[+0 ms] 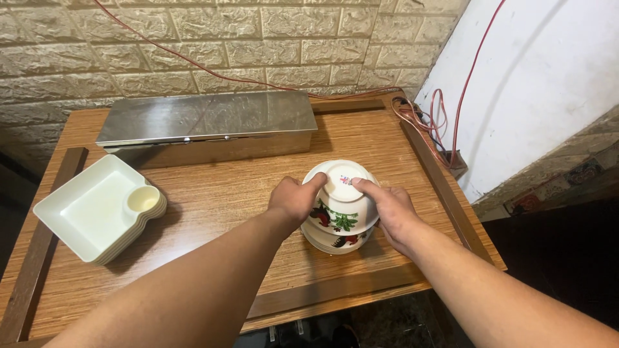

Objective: The person retrieves tissues from a dispenser and uses them to wipe the inside and outside of several ceramic bowls on a wooden tray. The person handles each bowl individually, turning them over to clean all surfaces before placing them back on the tray.

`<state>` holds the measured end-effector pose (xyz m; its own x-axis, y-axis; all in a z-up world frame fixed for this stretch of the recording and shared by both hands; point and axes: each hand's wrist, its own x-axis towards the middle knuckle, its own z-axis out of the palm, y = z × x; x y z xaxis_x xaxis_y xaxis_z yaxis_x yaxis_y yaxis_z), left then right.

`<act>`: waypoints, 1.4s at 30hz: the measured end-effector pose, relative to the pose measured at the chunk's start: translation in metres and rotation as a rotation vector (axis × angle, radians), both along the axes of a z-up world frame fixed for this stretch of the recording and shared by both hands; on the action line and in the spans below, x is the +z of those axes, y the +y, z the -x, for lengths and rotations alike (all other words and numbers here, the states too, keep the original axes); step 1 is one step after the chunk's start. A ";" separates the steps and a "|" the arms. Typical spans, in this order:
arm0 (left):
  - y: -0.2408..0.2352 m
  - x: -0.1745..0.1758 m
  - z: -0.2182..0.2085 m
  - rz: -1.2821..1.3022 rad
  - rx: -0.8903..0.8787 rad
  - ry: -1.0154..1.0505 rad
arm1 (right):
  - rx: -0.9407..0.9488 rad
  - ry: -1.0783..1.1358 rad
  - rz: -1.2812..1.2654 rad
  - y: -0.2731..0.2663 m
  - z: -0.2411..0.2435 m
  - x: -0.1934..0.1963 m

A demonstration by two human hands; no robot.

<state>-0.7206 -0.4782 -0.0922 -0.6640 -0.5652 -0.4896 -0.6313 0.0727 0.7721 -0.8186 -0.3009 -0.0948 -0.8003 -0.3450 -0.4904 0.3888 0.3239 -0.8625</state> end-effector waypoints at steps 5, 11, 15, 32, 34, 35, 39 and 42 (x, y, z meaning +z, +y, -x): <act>0.001 0.006 -0.004 -0.042 0.036 0.059 | -0.002 0.023 0.038 0.000 0.000 0.000; 0.001 -0.004 -0.007 -0.169 0.061 0.160 | -0.017 -0.013 0.226 0.000 -0.011 0.013; -0.005 -0.009 -0.001 -0.442 0.225 0.351 | -0.113 0.090 0.344 -0.013 -0.019 0.039; -0.052 0.048 -0.034 -0.847 0.058 0.372 | 0.376 1.537 -0.154 -0.037 -0.036 0.027; -0.051 0.043 -0.033 -0.822 0.051 0.395 | 0.388 1.600 -0.158 -0.035 -0.034 0.022; -0.049 0.041 -0.033 -0.781 0.120 0.439 | 0.347 1.579 -0.200 -0.034 -0.033 0.021; -0.050 0.023 -0.030 -0.654 0.337 0.471 | 0.090 1.162 -0.367 -0.021 -0.020 0.007; -0.056 0.008 -0.036 -0.633 0.417 0.450 | -0.103 0.545 -0.463 0.002 -0.008 -0.009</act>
